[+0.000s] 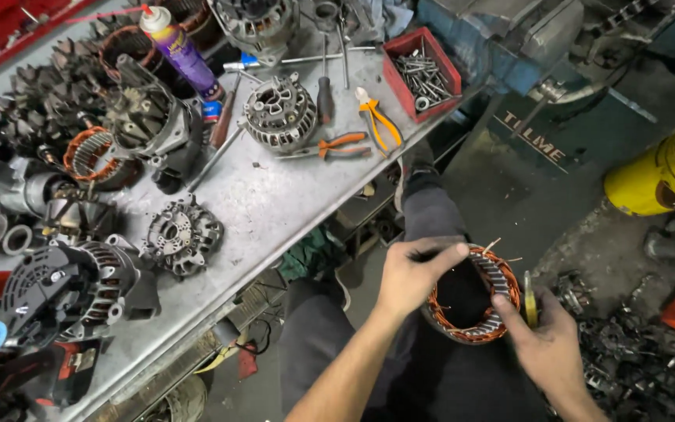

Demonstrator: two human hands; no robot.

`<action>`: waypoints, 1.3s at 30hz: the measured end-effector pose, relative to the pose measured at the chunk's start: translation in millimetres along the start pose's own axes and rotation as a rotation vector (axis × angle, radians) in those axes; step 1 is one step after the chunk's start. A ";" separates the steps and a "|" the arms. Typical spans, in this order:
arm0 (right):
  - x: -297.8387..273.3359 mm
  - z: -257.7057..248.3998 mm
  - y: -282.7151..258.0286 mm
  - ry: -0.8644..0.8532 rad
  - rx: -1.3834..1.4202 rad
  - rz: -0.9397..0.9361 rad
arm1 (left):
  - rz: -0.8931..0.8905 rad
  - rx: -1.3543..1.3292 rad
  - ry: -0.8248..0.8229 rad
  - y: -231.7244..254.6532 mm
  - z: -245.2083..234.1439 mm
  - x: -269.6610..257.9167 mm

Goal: The person holds a cylindrical copper-wound stator on their lap and uses a small flathead screwdriver to scrape and clean the wire ends. They rotate the stator to access different sections and continue scraping the copper windings.

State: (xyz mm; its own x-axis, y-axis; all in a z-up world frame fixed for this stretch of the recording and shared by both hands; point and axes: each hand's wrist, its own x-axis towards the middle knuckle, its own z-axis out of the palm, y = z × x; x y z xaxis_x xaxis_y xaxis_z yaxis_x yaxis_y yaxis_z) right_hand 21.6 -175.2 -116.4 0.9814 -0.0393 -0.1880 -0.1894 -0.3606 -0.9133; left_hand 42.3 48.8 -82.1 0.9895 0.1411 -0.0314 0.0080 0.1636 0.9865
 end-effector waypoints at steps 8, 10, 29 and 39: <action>3.8 -42.0 23.1 -0.030 -0.304 -0.001 | -0.251 0.100 0.044 -5.4 -0.3 3.6; 15.0 -61.8 10.1 -0.071 -0.409 0.010 | -0.269 0.044 0.014 -12.0 -1.5 3.6; 44.6 -43.4 -92.4 -0.165 -0.775 -0.685 | -0.164 -0.145 -0.040 -21.7 9.6 0.9; 79.3 -56.8 -108.5 -0.709 -0.650 -0.849 | -0.060 -0.036 -0.050 -16.9 4.3 1.1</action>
State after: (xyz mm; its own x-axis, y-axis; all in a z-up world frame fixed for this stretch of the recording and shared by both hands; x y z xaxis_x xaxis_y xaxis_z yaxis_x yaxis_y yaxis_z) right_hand 121.8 -192.1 -11.7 0.5161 0.8560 0.0301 0.7319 -0.4224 -0.5347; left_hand 43.8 42.0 -98.1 0.9934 0.0812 -0.0809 0.0628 0.2050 0.9767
